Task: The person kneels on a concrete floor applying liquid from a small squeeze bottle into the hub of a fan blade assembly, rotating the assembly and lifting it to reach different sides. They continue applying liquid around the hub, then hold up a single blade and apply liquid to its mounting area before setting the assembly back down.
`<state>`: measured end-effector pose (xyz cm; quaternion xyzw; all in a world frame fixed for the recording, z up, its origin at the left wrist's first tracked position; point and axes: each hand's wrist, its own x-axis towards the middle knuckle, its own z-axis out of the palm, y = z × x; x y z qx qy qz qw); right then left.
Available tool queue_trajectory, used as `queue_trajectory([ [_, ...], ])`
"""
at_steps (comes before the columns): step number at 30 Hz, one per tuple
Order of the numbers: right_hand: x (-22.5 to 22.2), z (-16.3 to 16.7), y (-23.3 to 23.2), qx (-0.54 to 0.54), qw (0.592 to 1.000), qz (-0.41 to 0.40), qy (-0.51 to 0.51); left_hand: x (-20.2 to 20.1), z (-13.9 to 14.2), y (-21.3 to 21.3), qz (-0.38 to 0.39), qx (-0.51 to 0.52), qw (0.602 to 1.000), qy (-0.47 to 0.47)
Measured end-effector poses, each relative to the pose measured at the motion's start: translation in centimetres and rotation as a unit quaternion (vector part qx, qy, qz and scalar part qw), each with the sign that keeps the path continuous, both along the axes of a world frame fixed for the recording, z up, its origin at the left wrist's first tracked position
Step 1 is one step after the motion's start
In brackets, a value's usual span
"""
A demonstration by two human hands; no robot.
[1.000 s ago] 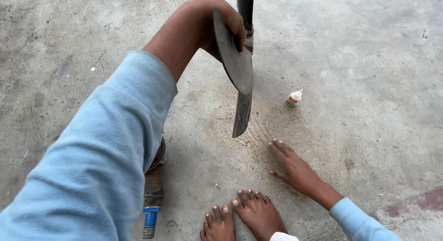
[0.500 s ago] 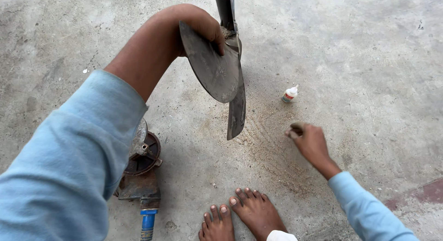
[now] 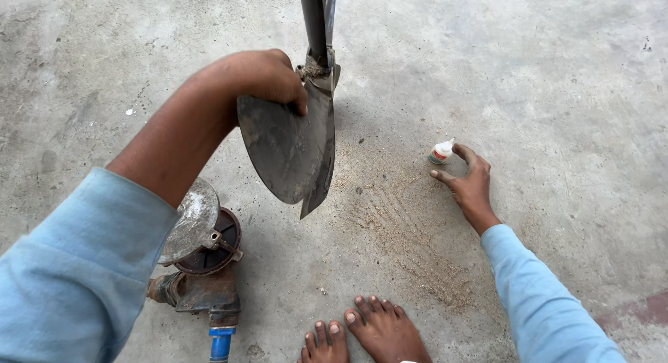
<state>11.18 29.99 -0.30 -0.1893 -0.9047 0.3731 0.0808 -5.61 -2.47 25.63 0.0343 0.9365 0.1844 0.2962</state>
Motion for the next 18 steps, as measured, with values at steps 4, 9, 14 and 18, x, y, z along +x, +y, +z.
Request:
queue_trajectory([
  [4, -1.1, 0.2, -0.3, -0.046, 0.998, -0.005, 0.030, 2.6, -0.5, -0.3, 0.145, 0.138, 0.978, -0.066],
  [9, -1.2, 0.0, -0.4, -0.013, 0.999, 0.007, 0.028, 5.6, -0.9, -1.0, 0.070, 0.116, 0.991, 0.007],
  [14, -1.4, 1.5, -2.0, -0.065, 0.993, 0.059, 0.074, 6.2, -0.3, -0.7, 0.094, 0.121, 0.988, -0.001],
  [18, -2.0, 6.6, -5.0, -0.360, 0.910, 0.149, 0.142, 5.7, 0.4, 0.0, 0.131, 0.145, 0.980, -0.040],
])
